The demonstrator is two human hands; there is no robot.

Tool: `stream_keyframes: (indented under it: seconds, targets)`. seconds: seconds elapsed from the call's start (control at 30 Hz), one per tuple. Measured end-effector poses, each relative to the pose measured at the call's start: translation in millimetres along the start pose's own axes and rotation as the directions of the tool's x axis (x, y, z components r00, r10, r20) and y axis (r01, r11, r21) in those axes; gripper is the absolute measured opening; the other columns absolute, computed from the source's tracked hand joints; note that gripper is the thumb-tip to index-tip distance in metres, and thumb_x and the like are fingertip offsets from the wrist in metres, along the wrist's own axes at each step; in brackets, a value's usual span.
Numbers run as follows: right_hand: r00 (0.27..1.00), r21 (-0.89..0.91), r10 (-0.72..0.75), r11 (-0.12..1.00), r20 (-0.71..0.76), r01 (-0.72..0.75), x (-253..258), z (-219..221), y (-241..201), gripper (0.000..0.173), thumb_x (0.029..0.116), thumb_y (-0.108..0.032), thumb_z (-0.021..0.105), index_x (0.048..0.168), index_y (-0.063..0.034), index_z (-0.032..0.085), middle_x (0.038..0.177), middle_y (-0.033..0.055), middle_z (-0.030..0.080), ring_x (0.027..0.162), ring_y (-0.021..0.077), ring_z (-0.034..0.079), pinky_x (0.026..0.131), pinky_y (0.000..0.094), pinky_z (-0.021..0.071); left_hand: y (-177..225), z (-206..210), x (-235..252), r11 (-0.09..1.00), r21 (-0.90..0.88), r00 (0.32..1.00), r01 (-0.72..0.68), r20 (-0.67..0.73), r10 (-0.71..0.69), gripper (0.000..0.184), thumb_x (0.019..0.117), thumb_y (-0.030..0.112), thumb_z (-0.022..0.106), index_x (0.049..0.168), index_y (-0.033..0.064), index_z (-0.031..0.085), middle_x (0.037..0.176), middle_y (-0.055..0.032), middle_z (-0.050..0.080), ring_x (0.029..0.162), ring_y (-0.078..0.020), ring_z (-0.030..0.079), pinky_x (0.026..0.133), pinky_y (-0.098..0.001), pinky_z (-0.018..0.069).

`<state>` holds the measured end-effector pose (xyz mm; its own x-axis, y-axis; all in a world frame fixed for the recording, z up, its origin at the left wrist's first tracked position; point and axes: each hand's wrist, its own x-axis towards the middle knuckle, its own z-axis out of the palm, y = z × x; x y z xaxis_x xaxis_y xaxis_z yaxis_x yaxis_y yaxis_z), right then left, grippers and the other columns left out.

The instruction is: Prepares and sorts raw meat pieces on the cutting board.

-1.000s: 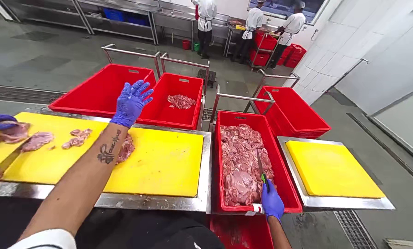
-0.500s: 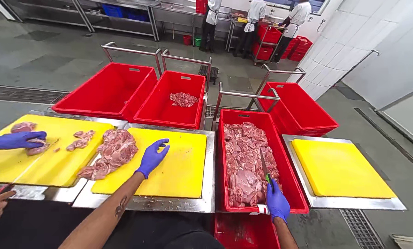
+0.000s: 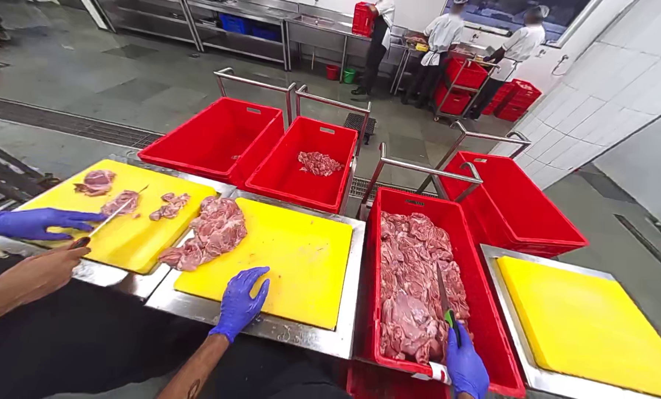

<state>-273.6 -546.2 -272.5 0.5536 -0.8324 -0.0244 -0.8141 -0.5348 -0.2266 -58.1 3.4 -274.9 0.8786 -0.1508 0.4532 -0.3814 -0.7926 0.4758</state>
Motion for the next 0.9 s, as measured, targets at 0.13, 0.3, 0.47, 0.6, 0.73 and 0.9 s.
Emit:
stream_keyframes:
  seconds: [0.13, 0.3, 0.47, 0.6, 0.73, 0.9]
  targets:
    - [1.0, -0.024, -0.01, 1.0, 0.015, 0.01, 4.2, -0.8, -3.3, 0.046, 0.1058, -0.052, 0.039, 0.145, -0.0351, 0.058, 0.102, 0.0169, 0.076, 0.09, 0.0416, 0.073, 0.073, 0.0659, 0.0535, 12.8, -30.6, 63.4, 0.897, -0.122, 0.847, 0.424, 0.403, -0.346, 0.042, 0.1013, 0.048, 0.055, 0.12, 0.0161, 0.075, 0.107, -0.006, 0.077, 0.101, -0.0203, 0.074, 0.095, -0.0515, 0.058]
    - [0.999, -0.036, 0.026, 0.999, 0.018, -0.026, 0.2, -4.7, -0.1, 0.046, 0.1055, -0.055, 0.041, 0.144, -0.0365, 0.059, 0.101, 0.0168, 0.076, 0.09, 0.0415, 0.073, 0.073, 0.0661, 0.0533, -14.4, -14.9, 65.0, 0.979, -0.076, 0.954, 0.189, 0.251, -0.164, 0.048, 0.1012, 0.047, 0.051, 0.132, 0.0147, 0.069, 0.124, -0.0054, 0.073, 0.119, -0.0205, 0.067, 0.106, -0.046, 0.0527]
    - [0.999, 0.027, -0.005, 1.0, 0.039, 0.004, 1.3, -0.4, -1.4, 0.047, 0.1054, -0.049, 0.04, 0.145, -0.0308, 0.059, 0.105, 0.0166, 0.076, 0.094, 0.04, 0.073, 0.077, 0.066, 0.0532, -26.4, -2.5, 42.0, 0.999, 0.036, 0.995, 0.003, 0.098, -0.006, 0.04, 0.0995, 0.045, 0.052, 0.119, 0.0178, 0.075, 0.125, -0.003, 0.073, 0.123, -0.0238, 0.066, 0.108, -0.0479, 0.0502]
    - [0.999, -0.002, 0.01, 1.0, 0.036, -0.01, 1.4, -0.4, -0.9, 0.047, 0.1054, -0.05, 0.04, 0.146, -0.0326, 0.058, 0.104, 0.0165, 0.076, 0.093, 0.0405, 0.073, 0.075, 0.0659, 0.0532, -26.5, 0.8, 37.3, 0.999, 0.021, 0.998, -0.047, 0.049, 0.046, 0.038, 0.0997, 0.04, 0.051, 0.115, 0.0154, 0.076, 0.121, -0.0042, 0.074, 0.117, -0.0248, 0.069, 0.102, -0.048, 0.0533]
    - [0.999, -0.016, 0.032, 0.999, 0.027, -0.032, -0.4, -2.3, -4.5, 0.046, 0.1055, -0.051, 0.041, 0.145, -0.0341, 0.058, 0.103, 0.0172, 0.076, 0.091, 0.0415, 0.073, 0.074, 0.0668, 0.0529, -26.6, 0.6, 37.2, 0.997, 0.034, 0.997, -0.073, 0.023, 0.072, 0.037, 0.099, 0.038, 0.051, 0.113, 0.015, 0.076, 0.12, -0.0046, 0.075, 0.115, -0.0248, 0.07, 0.1, -0.0483, 0.0543]
    - [0.999, -0.043, 0.032, 0.999, 0.017, -0.032, 3.2, 0.2, -8.2, 0.045, 0.1058, -0.049, 0.042, 0.145, -0.0345, 0.058, 0.1, 0.0178, 0.076, 0.089, 0.042, 0.073, 0.071, 0.0659, 0.0528, -25.9, 0.3, 40.6, 0.997, 0.043, 0.998, -0.069, 0.006, 0.069, 0.039, 0.0988, 0.04, 0.049, 0.113, 0.0144, 0.076, 0.119, -0.0055, 0.075, 0.114, -0.026, 0.07, 0.098, -0.0497, 0.0544]
